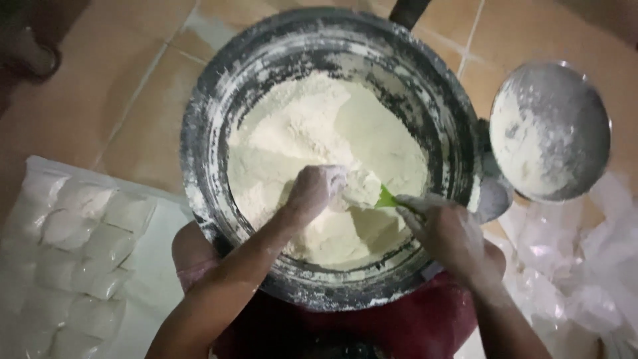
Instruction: The person scoops white flour from a large bucket into small plastic bags, weighs the bags on a scale, and then places the filled bags onto a white sheet on the floor.
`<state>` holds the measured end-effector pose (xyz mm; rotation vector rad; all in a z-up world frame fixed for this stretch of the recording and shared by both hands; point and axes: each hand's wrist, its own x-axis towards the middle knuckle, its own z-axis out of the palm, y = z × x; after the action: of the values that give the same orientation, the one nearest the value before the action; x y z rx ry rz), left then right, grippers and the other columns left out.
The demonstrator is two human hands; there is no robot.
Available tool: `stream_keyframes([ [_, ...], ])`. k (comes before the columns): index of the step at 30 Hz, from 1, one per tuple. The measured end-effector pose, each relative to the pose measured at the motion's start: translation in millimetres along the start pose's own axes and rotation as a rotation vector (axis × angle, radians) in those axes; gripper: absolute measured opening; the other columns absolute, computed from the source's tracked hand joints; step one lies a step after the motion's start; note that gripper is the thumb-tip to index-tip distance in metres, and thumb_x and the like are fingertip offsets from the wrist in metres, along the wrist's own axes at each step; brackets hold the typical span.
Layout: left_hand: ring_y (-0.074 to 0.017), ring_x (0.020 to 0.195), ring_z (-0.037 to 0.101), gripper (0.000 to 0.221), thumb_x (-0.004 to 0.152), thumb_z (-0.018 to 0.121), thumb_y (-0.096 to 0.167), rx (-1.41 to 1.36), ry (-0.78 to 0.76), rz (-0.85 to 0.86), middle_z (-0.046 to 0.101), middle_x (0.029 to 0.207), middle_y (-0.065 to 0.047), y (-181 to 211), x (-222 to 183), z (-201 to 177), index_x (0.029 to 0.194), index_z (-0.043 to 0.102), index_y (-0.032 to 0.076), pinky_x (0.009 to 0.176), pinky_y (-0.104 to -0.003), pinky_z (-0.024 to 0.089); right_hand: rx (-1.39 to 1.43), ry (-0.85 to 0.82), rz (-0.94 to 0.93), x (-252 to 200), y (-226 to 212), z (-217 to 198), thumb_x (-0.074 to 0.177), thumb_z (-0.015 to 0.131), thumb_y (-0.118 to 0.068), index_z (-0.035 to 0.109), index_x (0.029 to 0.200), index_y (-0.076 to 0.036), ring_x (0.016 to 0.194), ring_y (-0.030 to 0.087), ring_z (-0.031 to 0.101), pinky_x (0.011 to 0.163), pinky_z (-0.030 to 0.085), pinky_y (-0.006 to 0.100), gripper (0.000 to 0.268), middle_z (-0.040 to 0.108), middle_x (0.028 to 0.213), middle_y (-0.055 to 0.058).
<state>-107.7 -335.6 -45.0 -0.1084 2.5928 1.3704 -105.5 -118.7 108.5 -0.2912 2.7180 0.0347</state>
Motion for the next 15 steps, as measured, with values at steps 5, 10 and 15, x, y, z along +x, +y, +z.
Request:
stream_keyframes([
  [5,-0.0445,0.09,0.075,0.023,0.098,0.058,0.013,0.016,0.05,0.135,0.077,0.097,-0.021,17.3,-10.8,-11.1,0.109,0.078,0.01,0.08,-0.058,0.063,-0.183,-0.055,-0.039,-0.6,-24.8,0.1,0.096,0.049,-0.055,0.077,0.116,-0.038,0.084,0.035,0.076,0.072,0.061,0.049,0.038,0.077,0.097,0.006],
  [10,-0.0379,0.088,0.076,0.023,0.1,0.058,0.023,-0.011,0.007,0.129,0.077,0.093,-0.015,4.5,-4.4,3.7,0.107,0.077,0.012,0.077,-0.052,0.064,-0.571,-0.038,-0.309,10.6,-50.0,-7.3,0.095,0.054,-0.028,0.074,0.088,-0.02,0.066,0.025,0.074,0.054,0.054,0.038,0.022,0.071,0.072,0.003],
  [15,-0.0379,0.082,0.076,0.019,0.096,0.057,0.013,-0.132,0.034,0.168,0.074,0.083,-0.018,-18.3,1.9,32.2,0.097,0.073,0.003,0.075,-0.051,0.061,-0.879,-0.092,-0.551,42.2,-82.8,-15.3,0.091,0.057,-0.009,0.068,0.074,-0.019,0.06,0.021,0.066,0.047,0.042,0.035,0.023,0.065,0.069,0.003],
])
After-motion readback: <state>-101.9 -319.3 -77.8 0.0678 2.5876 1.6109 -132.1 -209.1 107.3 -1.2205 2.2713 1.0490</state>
